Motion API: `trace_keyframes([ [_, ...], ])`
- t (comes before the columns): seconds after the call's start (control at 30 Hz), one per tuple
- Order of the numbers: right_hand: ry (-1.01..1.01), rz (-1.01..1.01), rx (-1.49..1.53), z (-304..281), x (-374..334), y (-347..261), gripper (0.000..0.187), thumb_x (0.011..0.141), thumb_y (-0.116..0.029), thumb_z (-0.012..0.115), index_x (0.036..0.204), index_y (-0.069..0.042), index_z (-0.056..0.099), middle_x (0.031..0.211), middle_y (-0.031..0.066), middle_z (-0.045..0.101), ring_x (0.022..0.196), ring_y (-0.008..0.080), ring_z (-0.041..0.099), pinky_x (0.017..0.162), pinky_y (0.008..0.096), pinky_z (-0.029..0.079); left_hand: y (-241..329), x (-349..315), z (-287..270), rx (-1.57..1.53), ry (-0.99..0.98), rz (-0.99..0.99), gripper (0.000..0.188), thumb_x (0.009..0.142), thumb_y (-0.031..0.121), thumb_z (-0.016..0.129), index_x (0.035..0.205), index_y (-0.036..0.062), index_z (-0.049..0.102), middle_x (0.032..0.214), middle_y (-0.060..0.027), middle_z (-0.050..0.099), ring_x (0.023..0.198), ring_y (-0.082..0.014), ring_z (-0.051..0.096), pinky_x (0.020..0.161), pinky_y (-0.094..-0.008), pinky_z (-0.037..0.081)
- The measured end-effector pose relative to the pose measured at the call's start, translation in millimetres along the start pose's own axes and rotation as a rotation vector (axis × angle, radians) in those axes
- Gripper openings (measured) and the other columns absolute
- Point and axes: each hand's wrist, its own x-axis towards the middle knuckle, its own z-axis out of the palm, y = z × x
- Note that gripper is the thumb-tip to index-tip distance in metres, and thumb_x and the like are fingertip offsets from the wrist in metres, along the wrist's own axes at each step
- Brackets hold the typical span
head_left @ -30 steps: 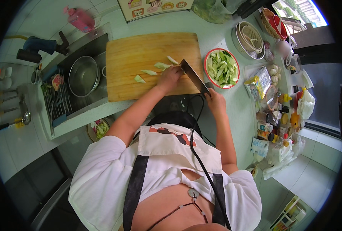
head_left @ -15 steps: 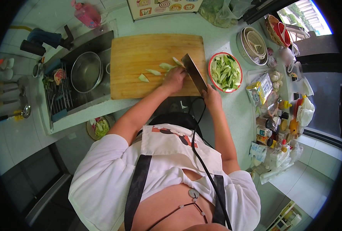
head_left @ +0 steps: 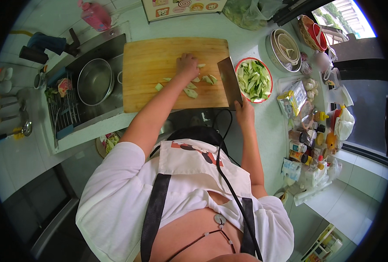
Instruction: The person uses a large knife to slice green vegetables on a wooden cutting board by hand and puts the pieces into a bowl.
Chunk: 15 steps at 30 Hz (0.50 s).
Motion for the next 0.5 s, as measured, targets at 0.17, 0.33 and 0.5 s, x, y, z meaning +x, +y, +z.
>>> trace_keyframes([
  [0.17, -0.042, 0.084, 0.315, 9.7, 4.0, 13.6, 0.021, 0.086, -0.018, 0.058, 0.099, -0.001, 0.056, 0.069, 0.0118, 0.06, 0.054, 0.0241, 0.057, 0.049, 0.0353, 0.044, -30.2, -25.4, -4.1, -0.068, 0.198, 0.024, 0.013, 0.072, 0.017, 0.059, 0.083, 0.011, 0.064, 0.105, -0.0059, 0.057, 0.105, -0.0294, 0.047, 0.082, -0.0452, 0.038],
  [0.33, -0.209, 0.254, 0.598, 20.1, 1.4, 13.0, 0.017, 0.088, -0.016, 0.058, 0.098, -0.003, 0.055, 0.062, 0.0006, 0.051, 0.043, 0.0065, 0.044, 0.039, 0.0228, 0.036, -78.6, -87.9, -31.6, -0.214, 0.409, 0.101, 0.015, 0.074, 0.015, 0.06, 0.086, 0.0064, 0.061, 0.106, -0.0118, 0.057, 0.108, -0.0319, 0.047, 0.085, -0.0446, 0.038],
  [0.5, -0.297, 0.263, 0.683, 38.9, 13.6, 7.8, 0.02, 0.087, -0.016, 0.058, 0.102, -0.004, 0.053, 0.061, 0.0001, 0.05, 0.042, 0.0078, 0.044, 0.038, 0.0233, 0.036, -82.2, -120.5, -29.8, -0.33, 0.456, -0.106, 0.04, 0.078, 0.018, 0.061, 0.113, 0.0011, 0.052, 0.122, -0.0204, 0.049, 0.115, -0.0373, 0.043, 0.096, -0.0457, 0.035],
])
